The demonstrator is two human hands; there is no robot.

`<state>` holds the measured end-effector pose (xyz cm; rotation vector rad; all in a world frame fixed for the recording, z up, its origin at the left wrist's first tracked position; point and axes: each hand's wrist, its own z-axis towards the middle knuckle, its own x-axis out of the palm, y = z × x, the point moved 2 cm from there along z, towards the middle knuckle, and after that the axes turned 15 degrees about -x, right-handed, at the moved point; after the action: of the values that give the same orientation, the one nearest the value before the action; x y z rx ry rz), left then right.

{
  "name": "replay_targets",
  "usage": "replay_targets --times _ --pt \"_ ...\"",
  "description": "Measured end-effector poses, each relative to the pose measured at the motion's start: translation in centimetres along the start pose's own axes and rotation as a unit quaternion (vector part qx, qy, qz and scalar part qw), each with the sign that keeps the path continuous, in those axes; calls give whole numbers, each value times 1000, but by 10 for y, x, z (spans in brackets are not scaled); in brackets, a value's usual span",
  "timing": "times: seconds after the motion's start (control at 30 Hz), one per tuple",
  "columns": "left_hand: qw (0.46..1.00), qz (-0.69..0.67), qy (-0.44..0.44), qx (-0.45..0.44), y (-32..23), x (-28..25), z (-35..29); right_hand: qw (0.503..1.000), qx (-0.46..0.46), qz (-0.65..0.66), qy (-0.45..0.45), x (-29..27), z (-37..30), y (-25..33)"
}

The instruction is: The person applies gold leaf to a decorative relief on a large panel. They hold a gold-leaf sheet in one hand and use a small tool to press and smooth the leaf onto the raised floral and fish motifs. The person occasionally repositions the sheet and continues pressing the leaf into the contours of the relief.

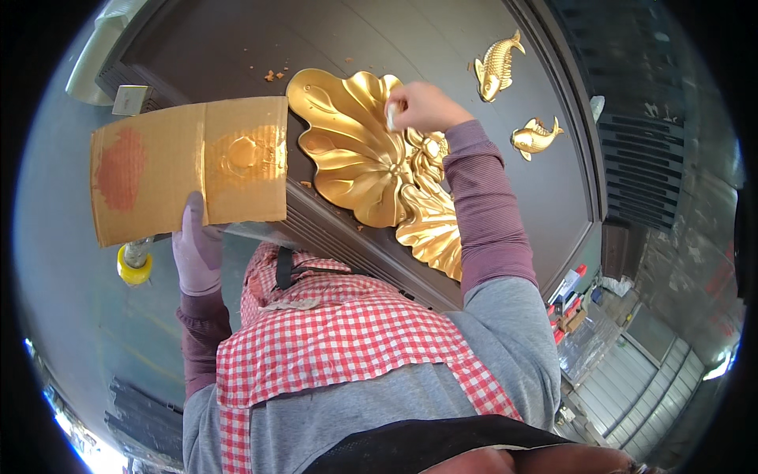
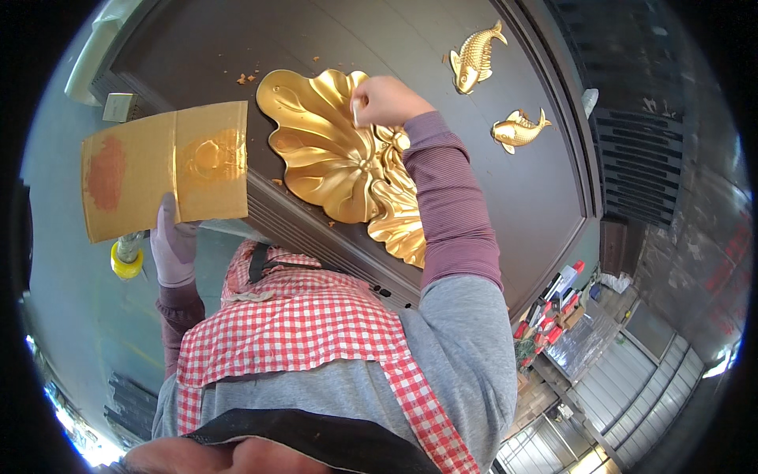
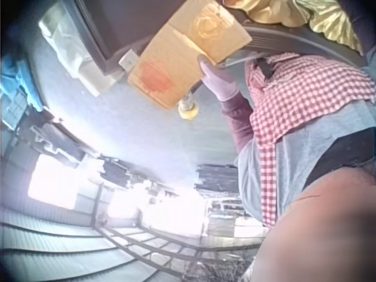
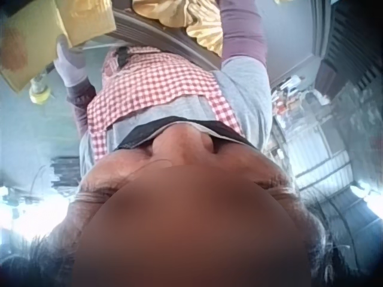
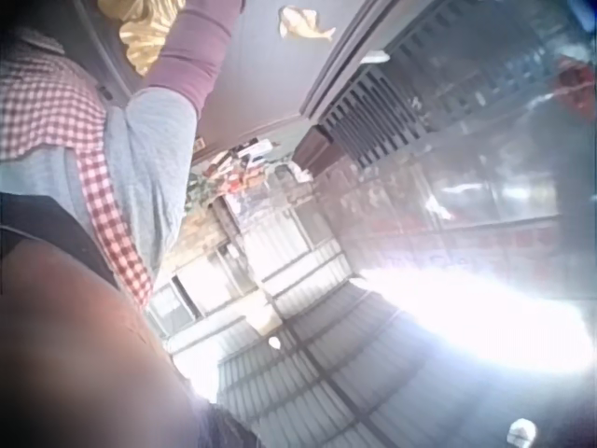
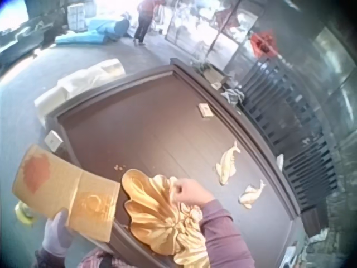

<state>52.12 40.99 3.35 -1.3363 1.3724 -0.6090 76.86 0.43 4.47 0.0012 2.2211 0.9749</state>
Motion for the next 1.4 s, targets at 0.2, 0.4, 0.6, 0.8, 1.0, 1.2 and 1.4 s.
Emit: replay_targets --times 0.2,0.4,0.6,0.8,1.0,1.2,1.4 --pt "954 248 -51 162 -17 8 7 944 -135 17 -299 19 25 -22" --pt "1000 -11 -20 -9 4 -1 6 995 -64 -57 -57 33 -16 -16" --pt "993 -104 16 -53 7 10 7 974 45 115 -190 7 -66 -30" --pt "991 -84 57 -83 -12 9 13 927 -97 -56 -359 14 -10 -40" --pt "998 -52 12 14 2 20 6 964 -119 -175 -158 37 -3 -21" --pt "999 -13 32 -37 -12 35 5 994 14 12 -106 24 -91 8" --pt "976 189 91 64 -46 49 -2 899 -133 261 -325 25 -123 85"
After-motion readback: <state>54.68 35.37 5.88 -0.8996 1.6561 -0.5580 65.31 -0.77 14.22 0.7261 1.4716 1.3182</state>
